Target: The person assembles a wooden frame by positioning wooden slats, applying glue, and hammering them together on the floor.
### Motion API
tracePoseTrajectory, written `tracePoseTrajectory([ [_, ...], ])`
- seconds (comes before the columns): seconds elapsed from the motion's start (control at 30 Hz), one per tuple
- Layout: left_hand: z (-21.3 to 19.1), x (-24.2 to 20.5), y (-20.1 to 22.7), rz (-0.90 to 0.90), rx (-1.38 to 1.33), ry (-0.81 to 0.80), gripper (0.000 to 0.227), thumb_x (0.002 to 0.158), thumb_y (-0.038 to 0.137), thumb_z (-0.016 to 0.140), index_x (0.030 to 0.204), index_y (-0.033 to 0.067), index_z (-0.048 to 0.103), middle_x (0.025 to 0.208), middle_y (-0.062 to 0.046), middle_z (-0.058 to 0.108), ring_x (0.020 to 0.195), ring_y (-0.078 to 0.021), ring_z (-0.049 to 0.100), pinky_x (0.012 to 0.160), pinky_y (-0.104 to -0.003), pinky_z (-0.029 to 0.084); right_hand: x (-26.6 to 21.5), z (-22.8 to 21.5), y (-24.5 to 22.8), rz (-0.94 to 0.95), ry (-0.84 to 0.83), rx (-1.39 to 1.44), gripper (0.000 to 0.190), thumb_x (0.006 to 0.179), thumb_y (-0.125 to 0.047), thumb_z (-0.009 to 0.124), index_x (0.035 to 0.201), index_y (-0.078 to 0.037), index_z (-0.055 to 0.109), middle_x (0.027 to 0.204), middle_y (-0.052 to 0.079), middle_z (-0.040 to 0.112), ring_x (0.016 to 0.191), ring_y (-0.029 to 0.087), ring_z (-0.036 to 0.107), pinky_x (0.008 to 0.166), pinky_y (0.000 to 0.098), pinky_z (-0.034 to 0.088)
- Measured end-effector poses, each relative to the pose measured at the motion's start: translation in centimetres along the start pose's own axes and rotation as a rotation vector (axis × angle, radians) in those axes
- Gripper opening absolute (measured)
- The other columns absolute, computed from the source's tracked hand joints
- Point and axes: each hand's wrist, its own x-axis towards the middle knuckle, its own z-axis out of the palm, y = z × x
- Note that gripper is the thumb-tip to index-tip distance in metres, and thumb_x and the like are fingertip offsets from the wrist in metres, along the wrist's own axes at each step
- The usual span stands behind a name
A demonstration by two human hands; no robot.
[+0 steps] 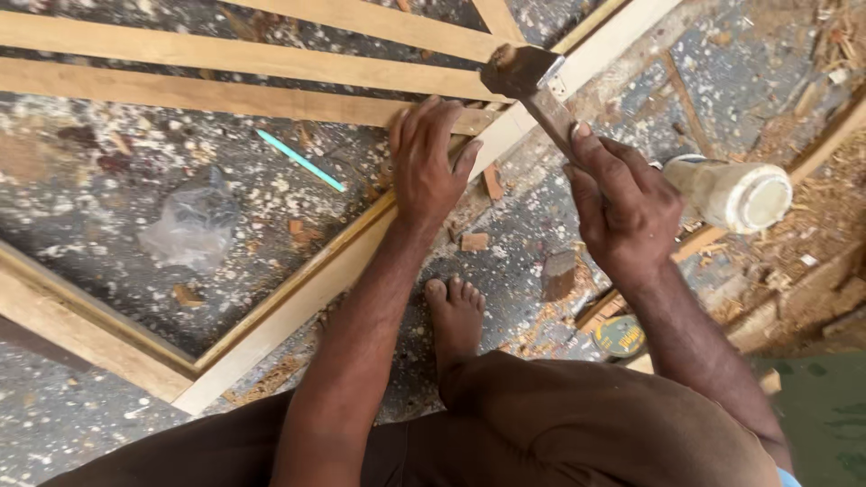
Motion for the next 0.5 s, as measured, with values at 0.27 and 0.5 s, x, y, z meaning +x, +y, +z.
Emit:
tracePoseTrajectory([
  [0.27, -1.1, -1.8, 1.2, -0.053, 0.214, -0.294, 0.106, 0.081, 0.061, 0.081, 0.155, 0.0065, 0.029, 0.161, -0.015, 0.04, 0.151, -0.0288, 0.031, 0.124, -0.057, 0.019, 0.7, 2.1, -0.4, 0.116, -0.305, -0.163, 0.029, 0.104, -0.021, 0.069, 0.134, -0.018, 0.071, 0.112, 0.014, 0.078, 0.065, 0.019, 0.073, 0.043, 0.0316, 0.059],
  [0.5, -0.9, -2.2, 1.8, -0.064, 0.222, -0.263, 0.104, 0.085, 0.056, 0.081, 0.157, 0.0086, 0.023, 0.161, -0.012, 0.041, 0.154, -0.0269, 0.031, 0.127, -0.057, 0.018, -0.9, 3.0, 0.5, 0.132, -0.233, -0.076, 0.03, 0.104, -0.019, 0.073, 0.133, -0.013, 0.072, 0.102, 0.012, 0.078, 0.064, 0.017, 0.071, 0.05, 0.0319, 0.06],
])
